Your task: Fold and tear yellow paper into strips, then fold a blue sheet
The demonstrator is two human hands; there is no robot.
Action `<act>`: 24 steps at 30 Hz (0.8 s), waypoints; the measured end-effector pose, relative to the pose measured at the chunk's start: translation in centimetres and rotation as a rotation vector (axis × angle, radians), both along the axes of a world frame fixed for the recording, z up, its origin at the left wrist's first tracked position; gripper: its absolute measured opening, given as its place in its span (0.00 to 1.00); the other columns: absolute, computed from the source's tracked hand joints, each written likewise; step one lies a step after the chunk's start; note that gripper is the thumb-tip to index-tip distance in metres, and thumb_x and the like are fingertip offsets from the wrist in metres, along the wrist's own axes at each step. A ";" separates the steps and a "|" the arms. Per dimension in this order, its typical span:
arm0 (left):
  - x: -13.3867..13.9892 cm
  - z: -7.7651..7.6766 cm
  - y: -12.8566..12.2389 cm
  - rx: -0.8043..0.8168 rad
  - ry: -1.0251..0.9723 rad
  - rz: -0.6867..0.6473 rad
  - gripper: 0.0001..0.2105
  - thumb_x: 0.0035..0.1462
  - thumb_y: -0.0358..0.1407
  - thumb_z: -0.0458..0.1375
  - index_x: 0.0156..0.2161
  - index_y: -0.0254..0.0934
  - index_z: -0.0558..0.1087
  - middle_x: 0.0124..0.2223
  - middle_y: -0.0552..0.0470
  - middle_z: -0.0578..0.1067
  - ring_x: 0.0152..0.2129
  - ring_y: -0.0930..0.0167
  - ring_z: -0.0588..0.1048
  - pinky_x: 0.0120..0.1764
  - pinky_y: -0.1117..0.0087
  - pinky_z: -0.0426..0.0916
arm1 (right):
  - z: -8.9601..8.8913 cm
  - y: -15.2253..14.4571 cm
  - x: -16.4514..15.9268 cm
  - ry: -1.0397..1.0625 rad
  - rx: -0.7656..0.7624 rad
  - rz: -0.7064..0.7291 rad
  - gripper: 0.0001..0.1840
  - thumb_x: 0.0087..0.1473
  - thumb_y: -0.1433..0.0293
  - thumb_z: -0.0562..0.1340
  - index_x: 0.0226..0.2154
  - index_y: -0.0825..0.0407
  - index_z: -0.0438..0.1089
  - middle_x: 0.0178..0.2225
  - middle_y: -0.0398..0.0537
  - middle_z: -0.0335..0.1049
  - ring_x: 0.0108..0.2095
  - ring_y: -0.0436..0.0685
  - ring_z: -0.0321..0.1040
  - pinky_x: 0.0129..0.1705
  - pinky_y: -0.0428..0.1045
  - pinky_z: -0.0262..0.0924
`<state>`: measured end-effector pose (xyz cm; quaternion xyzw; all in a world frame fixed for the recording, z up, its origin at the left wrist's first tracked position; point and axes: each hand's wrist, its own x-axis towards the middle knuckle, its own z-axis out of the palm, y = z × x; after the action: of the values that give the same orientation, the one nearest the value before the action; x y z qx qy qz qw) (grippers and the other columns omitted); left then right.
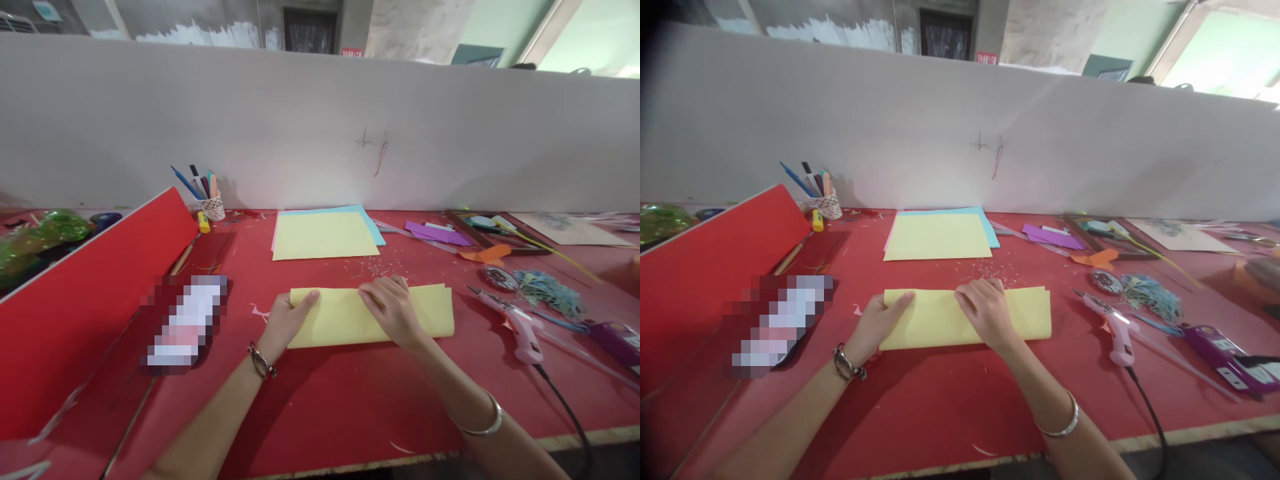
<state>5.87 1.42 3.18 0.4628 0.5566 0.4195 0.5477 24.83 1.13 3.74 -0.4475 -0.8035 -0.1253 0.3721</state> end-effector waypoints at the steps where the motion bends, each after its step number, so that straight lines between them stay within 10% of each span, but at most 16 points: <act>1: 0.0 0.0 0.0 -0.005 0.000 -0.001 0.20 0.34 0.51 0.58 0.17 0.33 0.66 0.13 0.55 0.67 0.14 0.71 0.69 0.16 0.74 0.61 | 0.0 0.0 0.0 -0.001 0.006 0.003 0.12 0.55 0.71 0.50 0.22 0.51 0.62 0.16 0.39 0.61 0.19 0.48 0.55 0.29 0.46 0.46; 24: 0.1 -0.2 0.1 0.106 0.012 -0.036 0.18 0.35 0.50 0.57 0.19 0.35 0.64 0.17 0.57 0.66 0.14 0.76 0.65 0.16 0.78 0.57 | 0.2 0.0 -0.3 -0.005 0.026 -0.023 0.09 0.52 0.74 0.52 0.23 0.51 0.61 0.17 0.38 0.62 0.19 0.47 0.57 0.37 0.48 0.46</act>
<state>6.01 1.53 3.02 0.5035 0.5286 0.4357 0.5266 24.53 1.08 3.90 -0.4516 -0.7973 -0.1413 0.3747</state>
